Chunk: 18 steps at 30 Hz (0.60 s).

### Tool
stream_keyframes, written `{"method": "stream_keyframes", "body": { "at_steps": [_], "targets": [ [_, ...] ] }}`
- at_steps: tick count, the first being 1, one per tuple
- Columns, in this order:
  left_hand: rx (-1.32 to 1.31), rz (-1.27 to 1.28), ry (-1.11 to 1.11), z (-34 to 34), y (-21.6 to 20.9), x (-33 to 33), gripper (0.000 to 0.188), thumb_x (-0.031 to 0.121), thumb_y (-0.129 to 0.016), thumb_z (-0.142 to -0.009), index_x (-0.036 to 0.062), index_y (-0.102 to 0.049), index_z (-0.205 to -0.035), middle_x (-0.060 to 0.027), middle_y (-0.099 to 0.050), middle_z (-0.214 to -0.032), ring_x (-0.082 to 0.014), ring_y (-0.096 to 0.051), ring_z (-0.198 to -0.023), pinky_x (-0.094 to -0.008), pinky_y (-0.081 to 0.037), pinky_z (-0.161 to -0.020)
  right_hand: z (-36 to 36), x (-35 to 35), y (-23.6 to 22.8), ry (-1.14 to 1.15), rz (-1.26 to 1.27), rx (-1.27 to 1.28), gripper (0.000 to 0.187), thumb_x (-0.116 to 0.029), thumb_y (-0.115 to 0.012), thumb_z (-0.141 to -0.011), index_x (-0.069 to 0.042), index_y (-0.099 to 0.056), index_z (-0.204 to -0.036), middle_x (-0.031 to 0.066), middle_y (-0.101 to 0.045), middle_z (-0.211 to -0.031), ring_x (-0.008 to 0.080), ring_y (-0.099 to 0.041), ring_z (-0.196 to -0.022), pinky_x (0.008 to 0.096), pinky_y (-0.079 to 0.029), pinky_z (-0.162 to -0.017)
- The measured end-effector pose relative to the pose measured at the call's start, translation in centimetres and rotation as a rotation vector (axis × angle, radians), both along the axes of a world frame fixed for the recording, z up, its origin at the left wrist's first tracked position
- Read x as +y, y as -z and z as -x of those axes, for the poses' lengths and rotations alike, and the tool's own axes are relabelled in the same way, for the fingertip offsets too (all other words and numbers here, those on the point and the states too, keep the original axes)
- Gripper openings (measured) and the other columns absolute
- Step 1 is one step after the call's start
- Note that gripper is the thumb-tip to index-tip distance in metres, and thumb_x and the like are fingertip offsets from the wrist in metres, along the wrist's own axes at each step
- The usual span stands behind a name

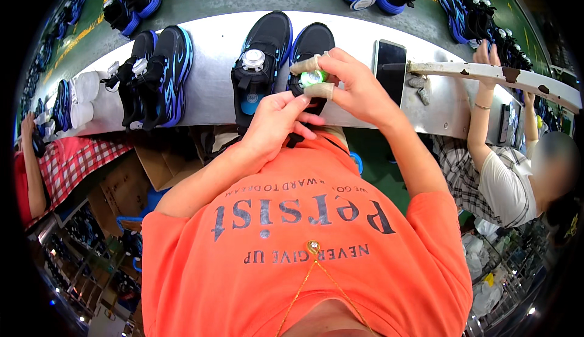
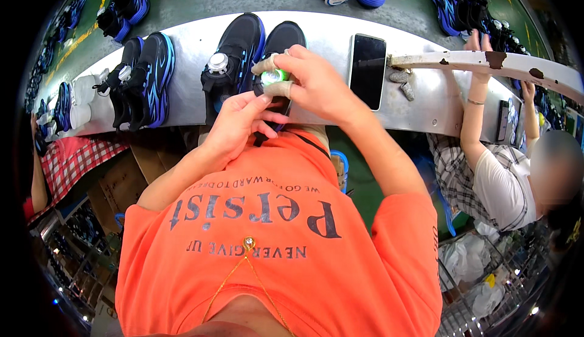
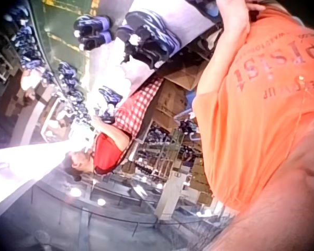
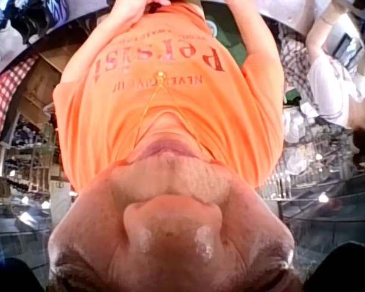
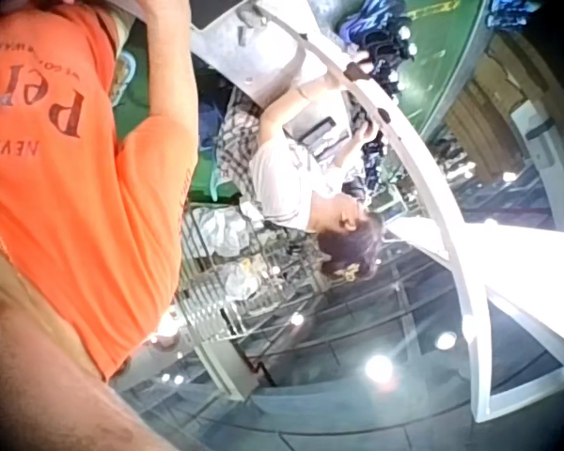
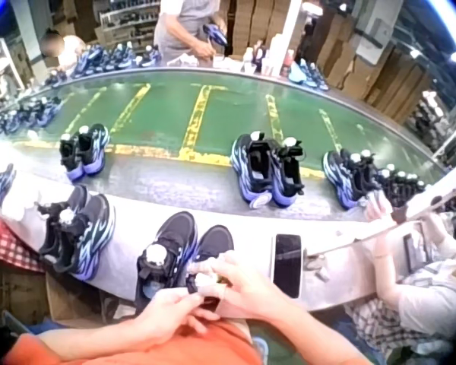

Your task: The person repeatedly picks up black and blue sneakers from a metal table and attaches small circular white components to the tongue area of each shoe. They handle the shoes one at a time, placing each finished shoe back on the table before moving to the next.

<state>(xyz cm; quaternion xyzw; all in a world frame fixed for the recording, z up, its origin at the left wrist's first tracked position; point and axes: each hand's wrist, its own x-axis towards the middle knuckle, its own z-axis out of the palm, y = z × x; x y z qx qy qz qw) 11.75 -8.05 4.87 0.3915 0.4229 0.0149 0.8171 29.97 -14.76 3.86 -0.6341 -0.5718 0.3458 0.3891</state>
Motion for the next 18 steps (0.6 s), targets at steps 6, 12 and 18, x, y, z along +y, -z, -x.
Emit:
{"method": "stream_keyframes", "body": {
  "at_steps": [6,12,18],
  "targets": [
    [0.069,-0.015,0.355,0.9,-2.1,2.0,0.027,0.019,-0.052,-0.101,-0.0017,-0.061,-0.116,-0.0103,-0.068,-0.104,-0.0148,-0.067,-0.089,-0.0241,-0.055,-0.069,2.6,0.1,1.4,0.210,-0.007,0.172,0.030,-0.019,-0.074,-0.081,-0.010,-0.068,-0.109,0.0095,-0.056,-0.080,0.0203,-0.057,-0.072,0.0319,-0.048,-0.068],
    [0.210,-1.427,0.249,1.6,-5.9,7.9,0.021,0.010,-0.071,-0.084,0.0022,-0.067,-0.102,-0.0062,-0.061,-0.096,-0.0160,-0.059,-0.080,-0.0267,-0.048,-0.071,-1.0,6.7,1.8,0.175,-0.028,-0.145,0.047,-0.039,-0.070,-0.085,-0.012,-0.064,-0.123,0.0170,-0.056,-0.106,0.0305,-0.055,-0.100,0.0381,-0.047,-0.087],
    [-0.227,-0.992,0.473,2.2,-1.1,9.6,0.025,0.008,-0.070,-0.081,0.0041,-0.067,-0.105,-0.0062,-0.057,-0.096,-0.0191,-0.056,-0.089,-0.0279,-0.045,-0.074,3.0,14.8,7.0,-0.154,0.051,-0.217,0.049,-0.047,-0.056,-0.092,-0.018,-0.060,-0.131,0.0195,-0.052,-0.128,0.0388,-0.048,-0.118,0.0466,-0.038,-0.104]
  ]
}}
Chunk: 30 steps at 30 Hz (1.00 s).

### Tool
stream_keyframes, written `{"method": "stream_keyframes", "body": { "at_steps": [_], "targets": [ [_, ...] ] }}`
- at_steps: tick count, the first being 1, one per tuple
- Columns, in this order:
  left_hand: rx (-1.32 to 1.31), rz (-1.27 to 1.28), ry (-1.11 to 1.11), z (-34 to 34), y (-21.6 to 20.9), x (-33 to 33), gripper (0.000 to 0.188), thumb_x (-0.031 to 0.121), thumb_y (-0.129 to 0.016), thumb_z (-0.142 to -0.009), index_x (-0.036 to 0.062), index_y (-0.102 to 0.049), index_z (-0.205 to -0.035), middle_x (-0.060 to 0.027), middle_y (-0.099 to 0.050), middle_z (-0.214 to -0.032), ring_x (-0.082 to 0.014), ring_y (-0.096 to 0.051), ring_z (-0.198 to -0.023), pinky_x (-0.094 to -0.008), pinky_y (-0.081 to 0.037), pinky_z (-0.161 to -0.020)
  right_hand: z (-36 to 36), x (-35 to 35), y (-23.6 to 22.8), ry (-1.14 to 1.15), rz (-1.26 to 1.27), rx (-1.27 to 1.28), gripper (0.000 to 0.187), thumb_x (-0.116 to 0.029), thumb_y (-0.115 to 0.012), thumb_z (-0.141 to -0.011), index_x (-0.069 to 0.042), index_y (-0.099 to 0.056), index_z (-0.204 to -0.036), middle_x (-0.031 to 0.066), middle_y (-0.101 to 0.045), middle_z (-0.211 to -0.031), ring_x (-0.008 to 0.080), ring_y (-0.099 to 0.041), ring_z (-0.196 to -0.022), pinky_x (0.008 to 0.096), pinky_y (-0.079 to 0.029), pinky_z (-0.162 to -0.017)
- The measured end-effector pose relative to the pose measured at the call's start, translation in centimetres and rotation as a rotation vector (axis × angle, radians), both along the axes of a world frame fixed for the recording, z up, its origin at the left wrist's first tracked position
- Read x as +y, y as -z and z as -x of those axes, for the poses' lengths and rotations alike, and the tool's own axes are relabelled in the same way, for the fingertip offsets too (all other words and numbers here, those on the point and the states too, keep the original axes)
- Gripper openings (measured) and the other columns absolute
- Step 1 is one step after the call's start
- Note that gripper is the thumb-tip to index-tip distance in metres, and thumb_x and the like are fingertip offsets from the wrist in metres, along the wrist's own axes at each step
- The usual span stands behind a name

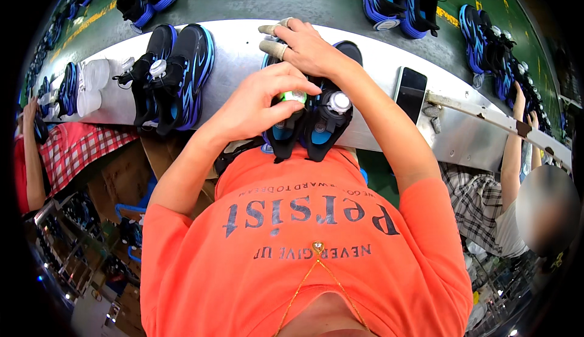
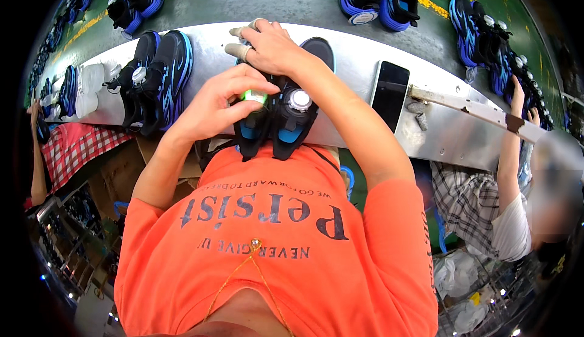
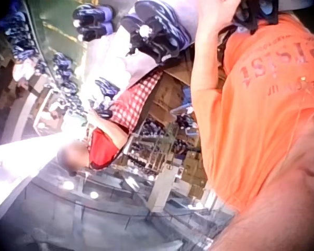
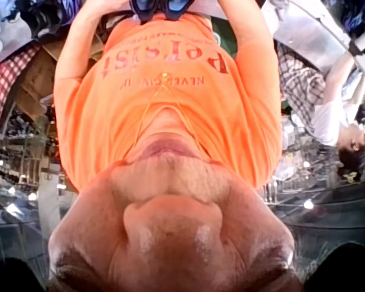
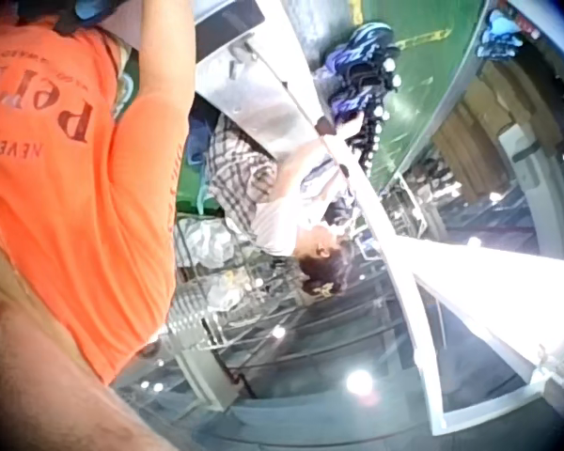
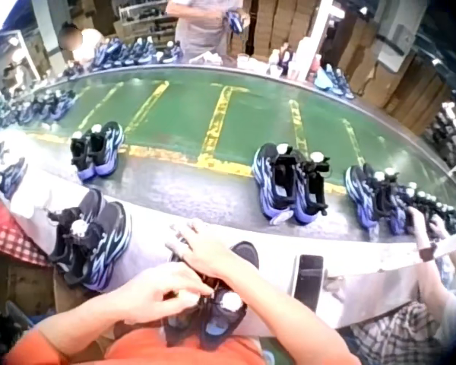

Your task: The person repeatedly picks up black and blue sneakers from a metal table and attaches small circular white components to the tongue area of each shoe. They handle the shoes one at a time, placing each finished shoe back on the table before moving to the next.

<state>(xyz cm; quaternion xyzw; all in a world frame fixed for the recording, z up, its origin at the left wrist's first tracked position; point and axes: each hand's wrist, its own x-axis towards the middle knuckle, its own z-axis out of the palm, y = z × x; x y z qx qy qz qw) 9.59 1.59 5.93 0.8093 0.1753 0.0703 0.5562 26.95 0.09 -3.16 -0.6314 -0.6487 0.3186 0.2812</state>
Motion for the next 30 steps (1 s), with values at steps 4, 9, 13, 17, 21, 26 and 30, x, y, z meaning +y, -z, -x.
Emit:
{"method": "stream_keyframes", "body": {
  "at_steps": [4,9,13,17,21,26,30],
  "targets": [
    [0.208,-0.140,-0.229,0.4,-0.8,-0.6,0.034,0.004,-0.067,-0.082,0.0056,-0.065,-0.115,-0.0055,-0.060,-0.102,-0.0166,-0.057,-0.090,-0.0270,-0.045,-0.073,0.1,0.5,0.5,-0.061,-0.028,-0.026,0.042,-0.038,-0.059,-0.093,-0.016,-0.061,-0.129,0.0177,-0.054,-0.126,0.0379,-0.049,-0.114,0.0444,-0.039,-0.102],
    [0.112,0.113,-0.061,0.9,-0.2,1.3,0.040,0.011,-0.074,-0.078,0.0048,-0.062,-0.115,-0.0040,-0.056,-0.097,-0.0142,-0.054,-0.085,-0.0253,-0.043,-0.070,-0.2,0.6,0.9,-0.072,-0.026,0.028,0.042,-0.042,-0.060,-0.090,-0.019,-0.064,-0.125,0.0138,-0.056,-0.126,0.0367,-0.049,-0.115,0.0461,-0.039,-0.102],
    [0.100,-0.148,-0.314,0.6,-0.3,-0.8,0.042,0.011,-0.075,-0.077,0.0057,-0.063,-0.117,-0.0026,-0.056,-0.091,-0.0121,-0.049,-0.079,-0.0247,-0.042,-0.068,-0.1,0.7,0.6,-0.054,-0.038,0.047,0.041,-0.037,-0.062,-0.090,-0.017,-0.064,-0.126,0.0154,-0.056,-0.122,0.0369,-0.051,-0.112,0.0449,-0.040,-0.100],
    [0.082,-0.036,-0.223,1.0,0.2,0.0,0.036,0.011,-0.072,-0.079,0.0052,-0.068,-0.114,-0.0042,-0.057,-0.089,-0.0122,-0.050,-0.074,-0.0244,-0.042,-0.065,-0.2,0.8,0.8,-0.079,-0.080,0.020,0.039,-0.031,-0.062,-0.090,-0.015,-0.063,-0.126,0.0174,-0.057,-0.119,0.0372,-0.051,-0.110,0.0436,-0.041,-0.098],
    [0.023,0.149,0.059,1.7,1.5,3.1,0.040,0.011,-0.071,-0.079,0.0056,-0.066,-0.119,-0.0073,-0.064,-0.107,-0.0199,-0.057,-0.100,-0.0277,-0.045,-0.076,0.0,0.9,-0.1,-0.098,-0.034,0.024,0.038,-0.031,-0.061,-0.090,-0.015,-0.063,-0.125,0.0175,-0.057,-0.119,0.0371,-0.051,-0.110,0.0436,-0.042,-0.098],
    [0.112,-0.103,-0.201,1.6,0.3,0.7,0.047,0.016,-0.079,-0.073,0.0055,-0.063,-0.115,-0.0057,-0.059,-0.113,-0.0192,-0.057,-0.098,-0.0274,-0.044,-0.079,-0.2,0.7,0.0,-0.076,-0.035,0.054,0.037,-0.031,-0.061,-0.091,-0.015,-0.064,-0.124,0.0175,-0.057,-0.117,0.0370,-0.052,-0.108,0.0438,-0.042,-0.097],
    [0.129,-0.179,-0.351,1.6,1.2,-0.8,0.037,0.018,-0.080,-0.072,0.0056,-0.065,-0.104,-0.0046,-0.061,-0.109,-0.0182,-0.057,-0.099,-0.0275,-0.043,-0.078,-0.2,0.7,0.3,-0.078,-0.052,0.040,0.036,-0.030,-0.061,-0.091,-0.015,-0.064,-0.124,0.0175,-0.057,-0.117,0.0368,-0.052,-0.108,0.0436,-0.042,-0.097]
  ]
}}
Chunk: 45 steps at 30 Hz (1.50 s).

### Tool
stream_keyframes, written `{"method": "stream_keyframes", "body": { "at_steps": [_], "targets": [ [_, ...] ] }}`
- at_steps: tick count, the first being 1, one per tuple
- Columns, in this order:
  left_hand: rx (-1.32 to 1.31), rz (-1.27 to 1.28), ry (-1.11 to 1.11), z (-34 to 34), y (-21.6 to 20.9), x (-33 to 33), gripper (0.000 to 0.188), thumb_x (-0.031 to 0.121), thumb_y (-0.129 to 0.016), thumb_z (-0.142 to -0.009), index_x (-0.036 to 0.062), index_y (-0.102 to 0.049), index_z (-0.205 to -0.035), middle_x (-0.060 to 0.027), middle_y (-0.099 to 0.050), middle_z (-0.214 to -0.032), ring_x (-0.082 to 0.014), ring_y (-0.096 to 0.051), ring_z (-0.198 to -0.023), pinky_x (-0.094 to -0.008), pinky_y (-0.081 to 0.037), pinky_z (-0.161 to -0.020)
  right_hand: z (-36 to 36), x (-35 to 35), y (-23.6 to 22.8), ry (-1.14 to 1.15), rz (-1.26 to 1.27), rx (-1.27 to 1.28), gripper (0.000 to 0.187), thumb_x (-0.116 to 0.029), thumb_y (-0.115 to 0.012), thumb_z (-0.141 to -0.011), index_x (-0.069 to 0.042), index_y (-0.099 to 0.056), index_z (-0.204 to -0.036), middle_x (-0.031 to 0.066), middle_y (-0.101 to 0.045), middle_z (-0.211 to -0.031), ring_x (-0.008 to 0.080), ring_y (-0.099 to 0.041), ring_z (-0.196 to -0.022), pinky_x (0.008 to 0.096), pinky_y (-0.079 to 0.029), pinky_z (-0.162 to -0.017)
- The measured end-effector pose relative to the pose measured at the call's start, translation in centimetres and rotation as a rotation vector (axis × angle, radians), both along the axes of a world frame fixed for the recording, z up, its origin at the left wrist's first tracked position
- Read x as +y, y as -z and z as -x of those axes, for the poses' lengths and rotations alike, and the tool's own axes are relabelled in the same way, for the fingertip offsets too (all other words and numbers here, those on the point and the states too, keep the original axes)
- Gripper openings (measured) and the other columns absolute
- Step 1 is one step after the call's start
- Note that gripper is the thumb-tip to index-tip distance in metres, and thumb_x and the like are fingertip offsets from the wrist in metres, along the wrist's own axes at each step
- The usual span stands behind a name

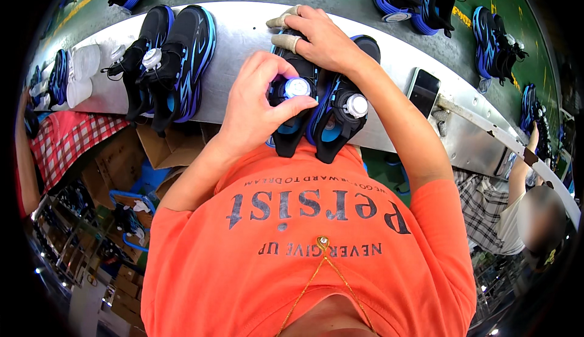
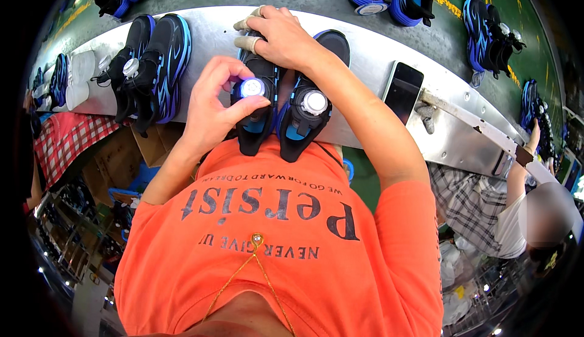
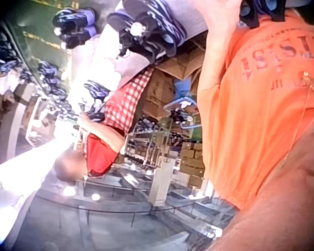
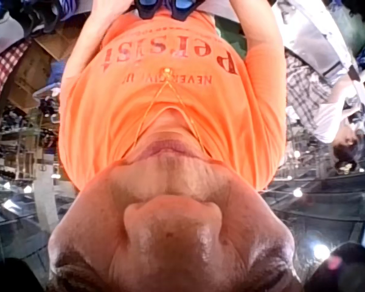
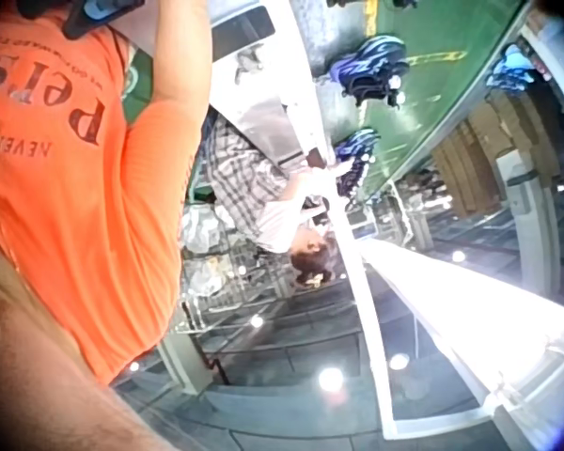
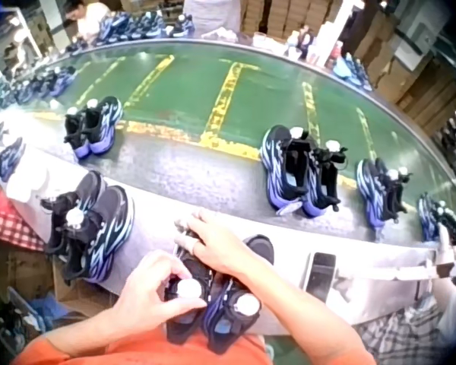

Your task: The person repeatedly picks up black and blue sneakers from a metal table and attaches small circular white components to the tongue area of each shoe. They handle the shoes one at a time, placing each finished shoe back on the table before moving to the next.

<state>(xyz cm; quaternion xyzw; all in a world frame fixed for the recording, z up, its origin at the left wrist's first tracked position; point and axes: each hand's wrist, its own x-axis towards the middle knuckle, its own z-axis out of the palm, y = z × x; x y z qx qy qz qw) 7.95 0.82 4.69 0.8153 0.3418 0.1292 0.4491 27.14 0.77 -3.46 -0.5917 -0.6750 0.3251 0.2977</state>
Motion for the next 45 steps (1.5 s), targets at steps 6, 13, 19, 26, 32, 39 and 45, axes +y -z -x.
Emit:
{"method": "stream_keyframes", "body": {
  "at_steps": [6,13,19,26,32,39,45],
  "targets": [
    [-0.141,0.313,0.459,0.1,0.9,4.8,0.032,0.015,-0.073,-0.076,0.0039,-0.069,-0.105,-0.0074,-0.066,-0.107,-0.0222,-0.057,-0.106,-0.0331,-0.043,-0.094,0.3,0.2,-0.4,-0.014,0.010,-0.002,0.035,-0.029,-0.062,-0.090,-0.016,-0.065,-0.123,0.0166,-0.058,-0.114,0.0362,-0.052,-0.107,0.0427,-0.043,-0.094],
    [-0.100,0.427,-0.215,3.5,-1.1,0.1,0.023,0.022,-0.063,-0.094,0.0016,-0.067,-0.105,-0.0083,-0.067,-0.092,-0.0112,-0.058,-0.067,-0.0224,-0.045,-0.059,-3.1,-1.3,-4.7,0.081,-0.127,0.066,0.028,-0.018,-0.066,-0.089,-0.013,-0.070,-0.116,0.0106,-0.062,-0.105,0.0260,-0.059,-0.098,0.0351,-0.047,-0.087],
    [-0.171,1.308,-0.463,2.0,-2.6,-3.4,0.030,0.025,-0.053,-0.101,-0.0035,-0.062,-0.105,-0.0131,-0.068,-0.099,-0.0170,-0.067,-0.071,-0.0218,-0.047,-0.050,-2.0,-5.5,-8.4,-0.273,0.175,0.214,0.044,-0.019,-0.073,-0.081,-0.018,-0.066,-0.125,0.0048,-0.053,-0.088,0.0201,-0.055,-0.082,0.0320,-0.047,-0.079],
    [-0.336,1.320,-0.523,1.6,-1.2,-4.5,0.025,0.020,-0.050,-0.102,-0.0026,-0.059,-0.108,-0.0138,-0.065,-0.111,-0.0264,-0.070,-0.094,-0.0279,-0.054,-0.057,0.4,-6.8,-8.5,-0.051,0.175,0.120,0.036,-0.020,-0.075,-0.078,-0.013,-0.069,-0.113,0.0085,-0.058,-0.091,0.0250,-0.059,-0.086,0.0354,-0.048,-0.075],
    [-0.344,1.328,-0.493,1.8,-1.0,-4.5,0.024,0.020,-0.050,-0.103,-0.0018,-0.058,-0.107,-0.0135,-0.065,-0.112,-0.0273,-0.070,-0.096,-0.0288,-0.055,-0.060,-0.9,-5.3,-9.0,-0.221,0.155,0.145,0.035,-0.016,-0.074,-0.078,-0.014,-0.069,-0.112,0.0060,-0.051,-0.088,0.0236,-0.055,-0.086,0.0333,-0.047,-0.076],
    [-0.390,1.334,-0.500,1.8,-0.7,-4.9,0.025,0.021,-0.048,-0.103,-0.0011,-0.058,-0.110,-0.0129,-0.065,-0.111,-0.0258,-0.069,-0.099,-0.0282,-0.055,-0.064,1.2,-6.6,-9.2,-0.045,0.132,0.068,0.032,-0.017,-0.073,-0.080,-0.015,-0.069,-0.112,0.0088,-0.056,-0.091,0.0276,-0.060,-0.082,0.0348,-0.050,-0.073],
    [-0.390,1.342,-0.473,2.2,-0.7,-4.7,0.025,0.021,-0.048,-0.103,-0.0016,-0.057,-0.112,-0.0133,-0.065,-0.114,-0.0244,-0.068,-0.099,-0.0279,-0.054,-0.067,0.5,-6.3,-9.6,-0.106,0.142,0.109,0.034,-0.017,-0.073,-0.082,-0.014,-0.067,-0.116,0.0099,-0.060,-0.091,0.0252,-0.061,-0.086,0.0341,-0.049,-0.075]
  ]
}}
